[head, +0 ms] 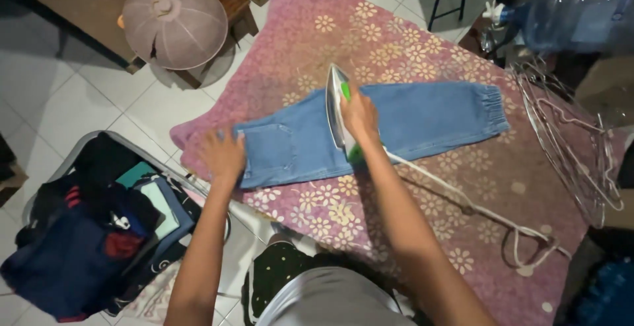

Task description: Ironing various articles of clothing on an ironing board.

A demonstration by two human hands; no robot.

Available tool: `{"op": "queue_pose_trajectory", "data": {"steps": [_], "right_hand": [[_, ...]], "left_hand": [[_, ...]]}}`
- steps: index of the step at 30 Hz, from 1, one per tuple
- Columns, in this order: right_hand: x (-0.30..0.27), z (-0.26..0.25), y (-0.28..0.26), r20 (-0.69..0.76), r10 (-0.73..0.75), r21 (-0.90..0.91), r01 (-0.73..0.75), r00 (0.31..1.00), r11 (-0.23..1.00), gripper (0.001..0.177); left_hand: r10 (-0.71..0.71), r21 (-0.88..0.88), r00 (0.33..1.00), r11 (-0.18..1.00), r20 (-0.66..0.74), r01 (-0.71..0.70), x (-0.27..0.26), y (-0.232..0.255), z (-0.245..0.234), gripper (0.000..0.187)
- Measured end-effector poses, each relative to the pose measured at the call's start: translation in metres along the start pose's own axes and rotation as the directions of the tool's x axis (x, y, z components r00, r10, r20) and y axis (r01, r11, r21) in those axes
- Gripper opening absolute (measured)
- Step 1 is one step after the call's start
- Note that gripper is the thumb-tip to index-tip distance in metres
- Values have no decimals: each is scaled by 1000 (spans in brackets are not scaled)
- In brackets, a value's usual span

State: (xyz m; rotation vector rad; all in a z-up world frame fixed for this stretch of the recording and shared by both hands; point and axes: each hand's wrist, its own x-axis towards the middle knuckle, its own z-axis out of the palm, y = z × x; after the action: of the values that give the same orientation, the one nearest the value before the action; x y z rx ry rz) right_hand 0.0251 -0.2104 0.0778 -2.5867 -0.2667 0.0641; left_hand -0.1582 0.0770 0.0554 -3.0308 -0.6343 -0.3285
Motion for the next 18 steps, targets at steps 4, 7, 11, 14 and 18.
{"op": "queue_pose_trajectory", "data": {"steps": [4, 7, 11, 14, 18], "right_hand": [[-91, -12, -11, 77, -27, 150, 15, 997, 989, 54], [-156, -7, -32, 225, -33, 144, 0, 974, 990, 58], [-150, -1, -61, 200, -17, 78, 1, 980, 997, 51], [-98, -1, -85, 121, -34, 113, 21, 992, 993, 46], [-45, 7, -99, 126, -58, 124, 43, 990, 991, 45]], "left_hand": [[-278, -215, 934, 921, 225, 326, -24, -35, 16, 53], [-291, -414, 957, 872, -8, 262, -28, -41, 39, 64], [-404, -493, 911, 777, 87, 392, -30, -40, 38, 59], [-411, -528, 873, 696, 262, 486, -26, -48, 24, 60], [-285, -602, 848, 605, 448, 521, -32, -63, 15, 67]]}}
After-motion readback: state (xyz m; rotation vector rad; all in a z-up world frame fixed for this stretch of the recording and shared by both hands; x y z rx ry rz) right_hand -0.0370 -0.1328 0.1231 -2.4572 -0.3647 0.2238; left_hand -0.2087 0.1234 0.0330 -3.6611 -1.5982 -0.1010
